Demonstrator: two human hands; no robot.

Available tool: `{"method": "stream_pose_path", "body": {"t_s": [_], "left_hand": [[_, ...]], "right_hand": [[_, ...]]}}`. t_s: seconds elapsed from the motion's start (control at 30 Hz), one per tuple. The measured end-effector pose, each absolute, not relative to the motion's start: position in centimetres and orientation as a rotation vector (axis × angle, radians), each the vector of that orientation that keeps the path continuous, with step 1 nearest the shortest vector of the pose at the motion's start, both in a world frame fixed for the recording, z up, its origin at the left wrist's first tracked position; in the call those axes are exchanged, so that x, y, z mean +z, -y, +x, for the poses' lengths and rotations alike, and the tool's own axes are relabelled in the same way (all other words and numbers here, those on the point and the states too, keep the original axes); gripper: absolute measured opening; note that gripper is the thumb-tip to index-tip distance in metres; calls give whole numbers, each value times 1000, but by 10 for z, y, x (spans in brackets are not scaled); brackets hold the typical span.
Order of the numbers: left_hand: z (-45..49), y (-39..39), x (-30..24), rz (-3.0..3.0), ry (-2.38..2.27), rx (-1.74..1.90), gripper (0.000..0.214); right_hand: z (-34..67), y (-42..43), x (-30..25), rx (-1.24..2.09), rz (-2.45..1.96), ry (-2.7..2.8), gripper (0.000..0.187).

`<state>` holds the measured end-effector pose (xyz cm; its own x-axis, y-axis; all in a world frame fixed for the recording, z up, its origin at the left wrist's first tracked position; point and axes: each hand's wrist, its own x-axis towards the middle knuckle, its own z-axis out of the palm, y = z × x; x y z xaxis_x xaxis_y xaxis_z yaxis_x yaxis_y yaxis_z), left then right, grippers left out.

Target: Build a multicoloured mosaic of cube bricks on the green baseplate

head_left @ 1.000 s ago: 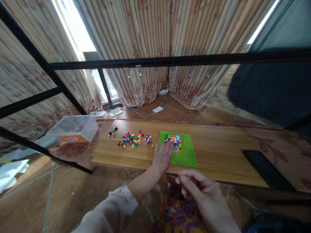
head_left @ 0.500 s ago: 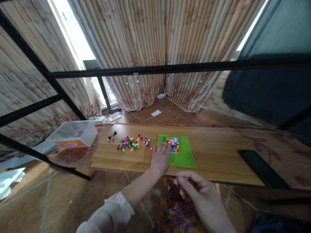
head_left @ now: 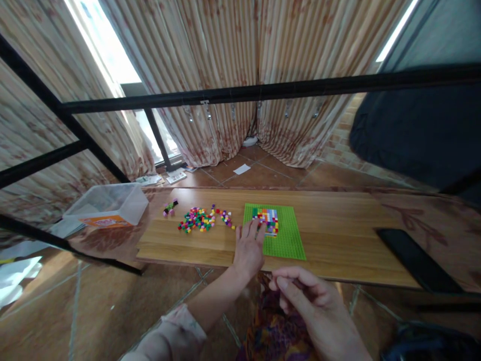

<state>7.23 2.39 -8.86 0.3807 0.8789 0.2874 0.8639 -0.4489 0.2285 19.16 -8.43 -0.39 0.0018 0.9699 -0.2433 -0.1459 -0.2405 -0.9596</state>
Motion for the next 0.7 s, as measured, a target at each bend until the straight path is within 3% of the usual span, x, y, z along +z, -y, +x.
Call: {"method": "stream_pose_path", "body": {"t_s": [0.23,0.43,0.7], "left_hand": [[72,-11,-87,2465,-1688,602,66],[38,1,-106,2234,-1819,876,43],[-13,-49,-107,2141,-1916,845,32]], "right_hand": [[200,86,-17,1421,-1299,1007,23],[201,86,-20,1422,-1358,1013,23],[199,86,-19,1416,-1340,997,21]]}}
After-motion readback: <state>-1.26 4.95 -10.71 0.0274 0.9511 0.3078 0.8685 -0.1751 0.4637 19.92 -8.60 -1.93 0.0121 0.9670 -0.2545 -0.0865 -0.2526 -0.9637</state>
